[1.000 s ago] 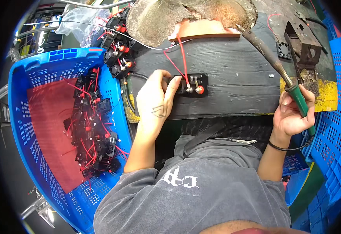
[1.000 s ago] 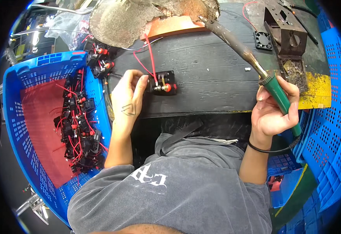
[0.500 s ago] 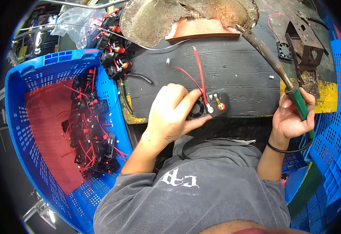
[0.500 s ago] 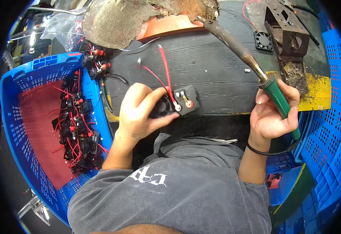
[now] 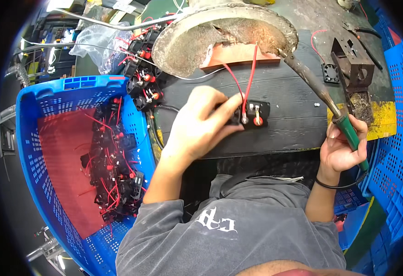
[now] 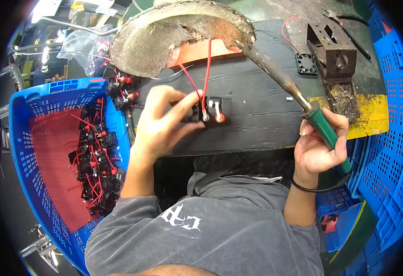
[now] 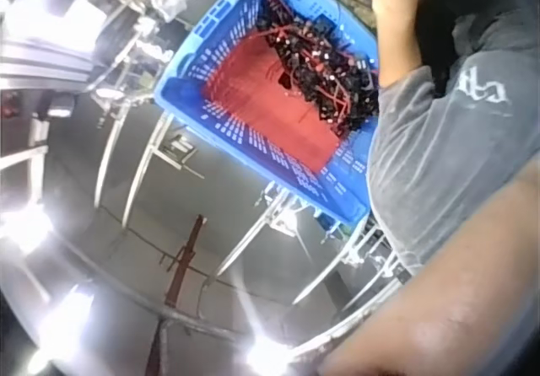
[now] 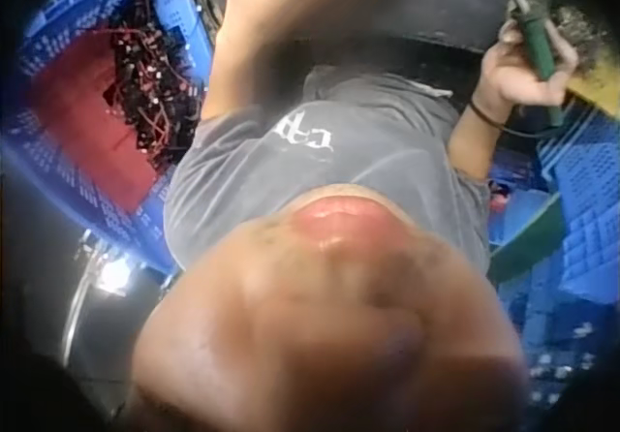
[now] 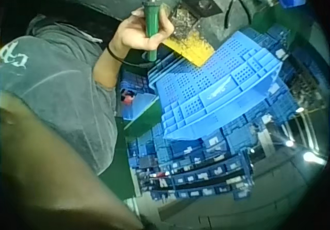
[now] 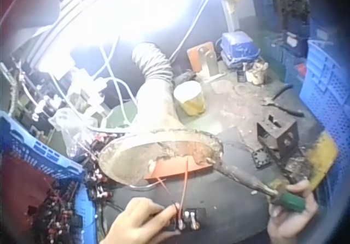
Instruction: Soldering wires to electronic components on a small assembly.
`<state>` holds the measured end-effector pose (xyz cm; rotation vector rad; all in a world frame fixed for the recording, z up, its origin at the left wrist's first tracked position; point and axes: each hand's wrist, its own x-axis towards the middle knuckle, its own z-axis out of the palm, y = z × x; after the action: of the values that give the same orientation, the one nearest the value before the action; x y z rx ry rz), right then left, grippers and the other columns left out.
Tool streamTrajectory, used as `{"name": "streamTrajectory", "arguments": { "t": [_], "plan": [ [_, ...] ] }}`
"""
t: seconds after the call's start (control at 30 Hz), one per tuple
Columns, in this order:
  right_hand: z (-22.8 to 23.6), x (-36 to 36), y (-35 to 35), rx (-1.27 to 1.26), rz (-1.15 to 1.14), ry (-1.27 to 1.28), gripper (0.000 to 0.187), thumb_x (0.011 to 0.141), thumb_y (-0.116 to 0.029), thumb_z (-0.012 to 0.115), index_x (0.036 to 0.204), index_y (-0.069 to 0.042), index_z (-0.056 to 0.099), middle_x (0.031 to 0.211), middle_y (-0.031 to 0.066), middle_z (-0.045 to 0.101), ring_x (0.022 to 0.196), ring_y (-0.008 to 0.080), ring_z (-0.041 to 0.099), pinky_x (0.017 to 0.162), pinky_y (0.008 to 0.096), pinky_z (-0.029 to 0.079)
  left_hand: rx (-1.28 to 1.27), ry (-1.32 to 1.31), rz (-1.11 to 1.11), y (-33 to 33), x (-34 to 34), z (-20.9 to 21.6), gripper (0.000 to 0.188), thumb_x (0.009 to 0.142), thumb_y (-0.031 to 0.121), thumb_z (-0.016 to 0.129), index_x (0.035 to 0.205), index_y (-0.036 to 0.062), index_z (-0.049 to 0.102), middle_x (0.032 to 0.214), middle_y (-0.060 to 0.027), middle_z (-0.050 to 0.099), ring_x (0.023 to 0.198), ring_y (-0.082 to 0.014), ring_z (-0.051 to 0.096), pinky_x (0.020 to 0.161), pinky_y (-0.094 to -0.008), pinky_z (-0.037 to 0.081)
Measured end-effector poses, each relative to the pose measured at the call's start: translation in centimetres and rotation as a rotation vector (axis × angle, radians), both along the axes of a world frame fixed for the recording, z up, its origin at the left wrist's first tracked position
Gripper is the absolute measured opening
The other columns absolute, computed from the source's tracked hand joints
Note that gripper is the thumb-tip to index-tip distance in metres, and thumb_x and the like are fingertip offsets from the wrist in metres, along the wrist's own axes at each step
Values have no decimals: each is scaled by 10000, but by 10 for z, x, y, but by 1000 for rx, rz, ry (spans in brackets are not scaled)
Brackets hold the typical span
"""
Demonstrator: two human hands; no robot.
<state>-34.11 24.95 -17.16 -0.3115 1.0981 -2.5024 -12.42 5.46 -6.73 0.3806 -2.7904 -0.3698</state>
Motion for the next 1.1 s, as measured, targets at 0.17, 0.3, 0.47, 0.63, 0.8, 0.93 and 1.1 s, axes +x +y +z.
{"name": "streamTrajectory", "arguments": {
  "t": [0.17,0.3,0.47,0.63,0.8,0.93,1.1],
  "plan": [
    [2,2,0,-18,-9,16,532,912,-456,431,1074,22,599,832,186,671,524,156,514,506,265,387,-31,-4,201,-37,-5,-17,527,697,186,801,1183,69,635,967,-113,557,933,-289,524,848,-385,448],
    [4,2,-5,-26,3,54,516,916,-439,426,1067,25,596,817,192,668,509,155,501,495,263,384,-44,38,250,-37,-16,-30,483,737,189,779,1177,54,632,1054,-136,585,998,-319,539,894,-390,452],
    [2,0,-4,-20,30,60,518,916,-437,426,1072,27,594,806,196,666,483,150,477,487,263,375,-89,117,348,-28,-30,-37,480,728,155,789,1181,75,651,1129,-135,605,1048,-310,557,918,-386,451],
    [3,1,-3,4,22,42,544,910,-462,431,1078,29,594,804,198,667,473,147,470,486,261,370,-88,150,389,-25,-32,-41,465,735,156,787,1171,72,650,1149,-144,603,1085,-321,554,945,-391,445],
    [3,0,-1,29,19,60,582,899,-496,426,1046,48,573,803,172,617,509,179,525,442,252,396,-120,120,392,-22,-32,-42,486,748,176,780,1182,33,614,1146,-169,584,1069,-340,543,926,-399,460],
    [3,0,-1,21,32,62,585,896,-495,427,1046,51,574,806,177,623,504,178,521,444,254,396,-135,147,402,-20,-31,-44,506,746,178,790,1191,20,609,1169,-170,581,1067,-332,550,916,-397,468],
    [4,1,-3,43,9,49,582,895,-491,426,1050,50,573,802,177,624,501,178,516,447,257,391,-114,235,457,-12,-6,-38,410,770,98,760,1147,1,631,1152,-166,600,1039,-322,581,897,-394,473]
  ]
}}
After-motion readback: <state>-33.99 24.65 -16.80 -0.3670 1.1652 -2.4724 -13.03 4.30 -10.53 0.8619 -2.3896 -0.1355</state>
